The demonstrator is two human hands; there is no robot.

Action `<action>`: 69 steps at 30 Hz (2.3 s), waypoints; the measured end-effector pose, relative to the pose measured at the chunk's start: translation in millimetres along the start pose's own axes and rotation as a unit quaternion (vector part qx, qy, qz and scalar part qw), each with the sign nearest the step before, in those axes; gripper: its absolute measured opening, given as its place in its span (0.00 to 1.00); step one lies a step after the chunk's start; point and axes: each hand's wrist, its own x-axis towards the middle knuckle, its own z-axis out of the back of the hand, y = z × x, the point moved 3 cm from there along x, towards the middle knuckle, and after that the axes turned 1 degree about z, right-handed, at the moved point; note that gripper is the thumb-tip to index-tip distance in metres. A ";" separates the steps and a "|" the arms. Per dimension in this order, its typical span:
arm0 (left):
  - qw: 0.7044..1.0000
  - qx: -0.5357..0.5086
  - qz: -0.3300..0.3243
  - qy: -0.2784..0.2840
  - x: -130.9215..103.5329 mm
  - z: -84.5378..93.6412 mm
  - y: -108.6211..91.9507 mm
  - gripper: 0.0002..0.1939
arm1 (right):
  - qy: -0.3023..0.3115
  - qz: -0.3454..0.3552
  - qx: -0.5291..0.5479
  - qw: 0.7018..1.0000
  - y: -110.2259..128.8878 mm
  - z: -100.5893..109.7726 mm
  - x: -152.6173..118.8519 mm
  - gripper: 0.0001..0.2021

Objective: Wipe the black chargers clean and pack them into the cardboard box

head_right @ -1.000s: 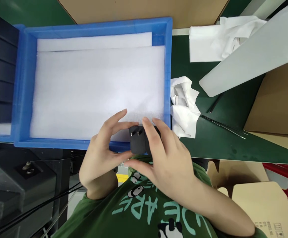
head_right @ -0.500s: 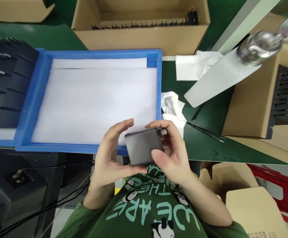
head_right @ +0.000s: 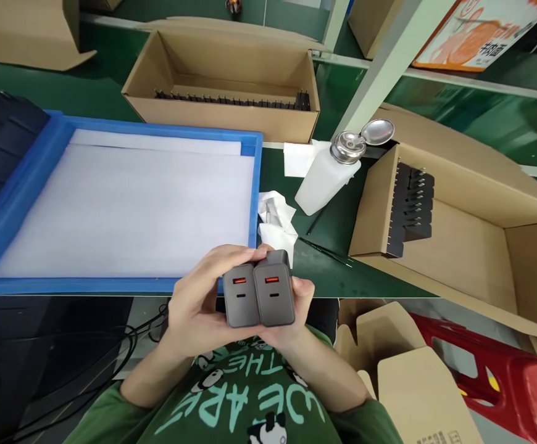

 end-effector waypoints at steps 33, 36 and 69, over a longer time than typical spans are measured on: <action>0.998 -0.059 -0.022 0.011 -9.7 -0.2 9.9 0.44 | -0.088 -0.247 0.636 0.726 4.9 2.5 -11.4 0.18; 0.998 -0.058 -0.028 0.014 -9.5 -0.1 10.1 0.44 | -0.091 -0.246 0.644 0.718 4.1 -1.7 -12.4 0.18; 0.984 -0.158 0.072 0.037 -6.8 -4.1 28.0 0.27 | -0.086 0.044 0.141 0.985 24.6 73.5 -31.8 0.38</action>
